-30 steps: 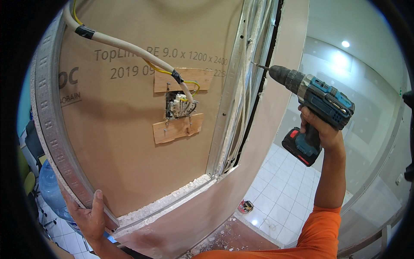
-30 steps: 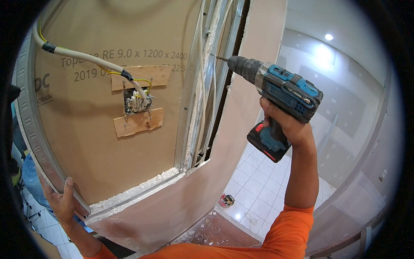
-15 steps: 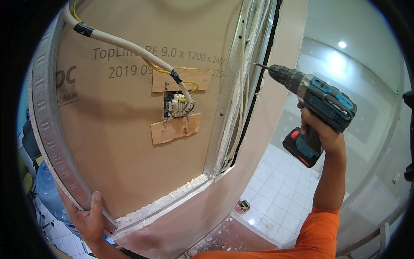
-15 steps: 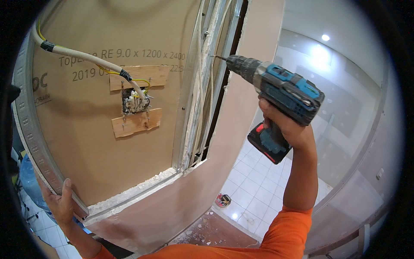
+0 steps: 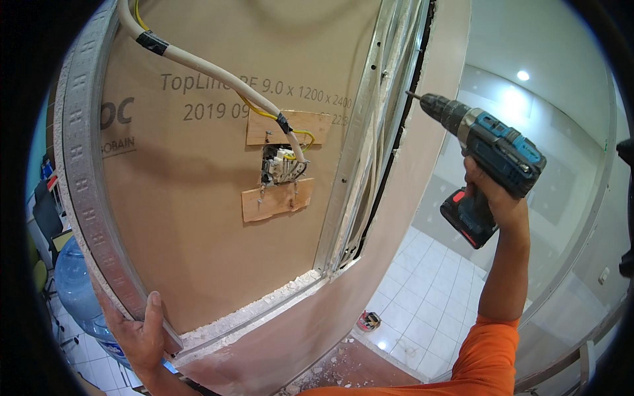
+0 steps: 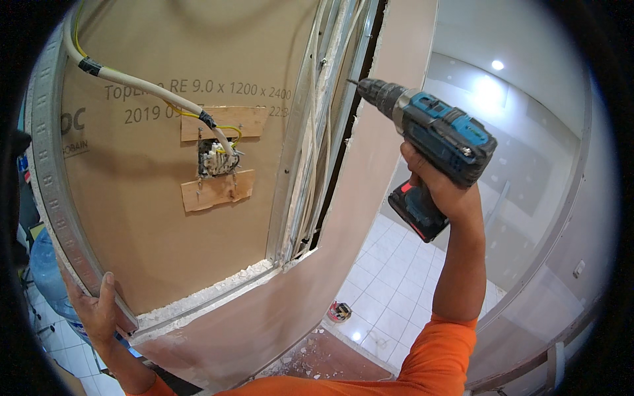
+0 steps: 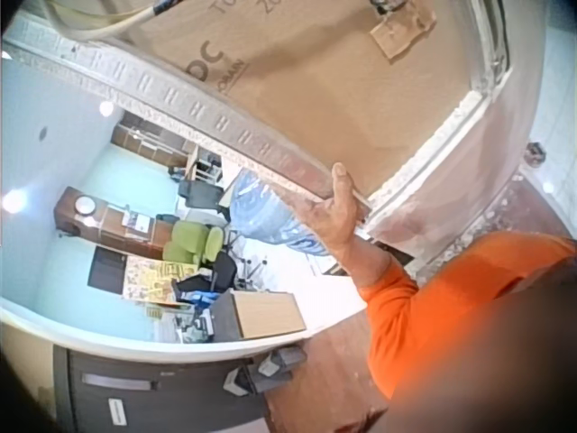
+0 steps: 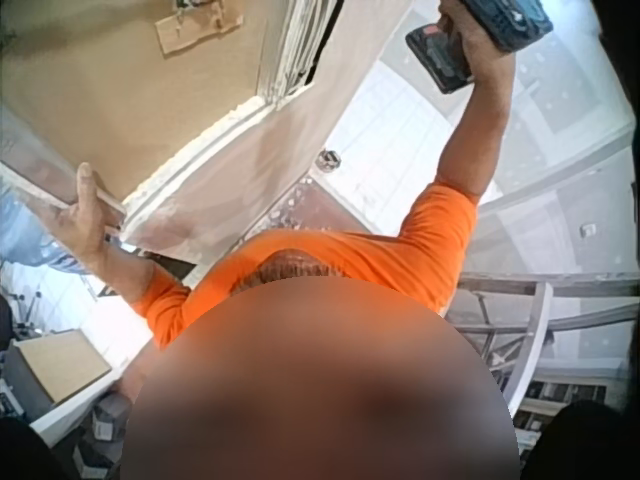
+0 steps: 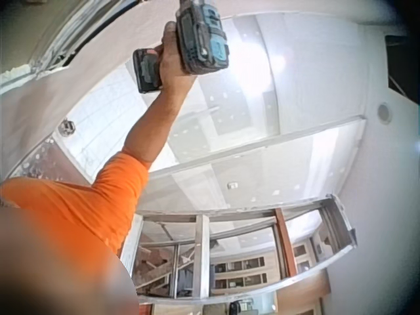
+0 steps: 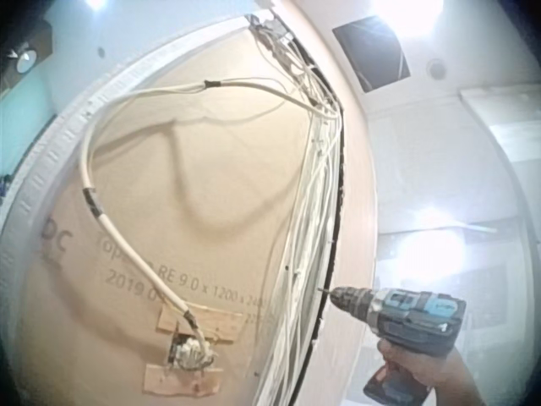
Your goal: The person uses a utility knife to trim a drywall panel along a wall opening, then uses a cordless drill to drive screws into the drywall and metal framing. The person works on a ladder and secures the panel in place.
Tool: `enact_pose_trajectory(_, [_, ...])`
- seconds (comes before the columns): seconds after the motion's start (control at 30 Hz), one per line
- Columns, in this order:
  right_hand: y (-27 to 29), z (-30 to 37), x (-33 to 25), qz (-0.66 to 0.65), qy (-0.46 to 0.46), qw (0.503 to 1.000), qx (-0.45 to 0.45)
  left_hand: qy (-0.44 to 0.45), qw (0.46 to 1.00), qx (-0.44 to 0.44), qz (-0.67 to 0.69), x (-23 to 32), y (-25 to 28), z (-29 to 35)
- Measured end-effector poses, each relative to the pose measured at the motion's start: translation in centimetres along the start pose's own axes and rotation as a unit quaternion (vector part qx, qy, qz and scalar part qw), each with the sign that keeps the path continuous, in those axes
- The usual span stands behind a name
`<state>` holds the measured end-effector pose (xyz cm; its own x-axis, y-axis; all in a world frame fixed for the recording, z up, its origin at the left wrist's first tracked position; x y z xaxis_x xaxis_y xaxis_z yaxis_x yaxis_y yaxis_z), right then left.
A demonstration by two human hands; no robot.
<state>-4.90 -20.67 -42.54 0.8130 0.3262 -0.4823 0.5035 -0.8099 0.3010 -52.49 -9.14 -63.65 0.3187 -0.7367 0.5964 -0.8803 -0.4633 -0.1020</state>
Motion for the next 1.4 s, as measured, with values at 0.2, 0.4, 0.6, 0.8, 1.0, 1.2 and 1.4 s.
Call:
enact_pose_trajectory(0.2, [-0.1,-0.5,-2.3,0.014,0.049,0.999,-0.007,-0.01,0.998,-0.004,-0.062,0.2,0.2,-0.1])
enact_pose_trajectory(0.4, [-0.8,-0.7,-5.0,0.093,0.034,0.995,-0.002,-0.004,0.999,-0.021,-0.035,0.5,0.2,-0.1])
enact_pose_trajectory(0.6, [-1.3,-1.3,-6.9,0.153,0.012,0.988,-0.002,0.047,0.998,0.0,-0.042,1.1,-0.2,0.2])
enact_pose_trajectory(0.8, [-1.8,-1.2,-8.2,0.191,-0.012,0.981,-0.008,-0.002,0.999,-0.039,0.009,0.8,-0.2,-0.1])
enact_pose_trajectory(1.0, [-2.5,-1.2,-9.1,0.183,-0.014,0.983,0.0,0.041,0.995,-0.064,0.064,0.5,-0.3,-0.3])
enact_pose_trajectory(1.2, [-3.0,-0.7,-9.7,0.174,-0.033,0.984,0.01,-0.032,0.998,-0.058,-0.002,0.7,-0.3,-0.7])
enact_pose_trajectory(1.4, [-3.5,0.0,-10.0,0.18,-0.053,0.982,0.008,-0.032,0.995,-0.078,-0.055,0.3,0.1,-0.8])
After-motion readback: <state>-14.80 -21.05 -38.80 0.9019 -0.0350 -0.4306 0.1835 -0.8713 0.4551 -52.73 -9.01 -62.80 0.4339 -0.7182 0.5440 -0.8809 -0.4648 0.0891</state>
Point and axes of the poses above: each hand's wrist, its own z-axis away from the middle knuckle, its own y-axis out of the back of the hand, x = y × z, the point moved 1 cm from there along -z, towards the middle knuckle, and after that the axes turned 3 degrees about z, right-handed, at the moved point
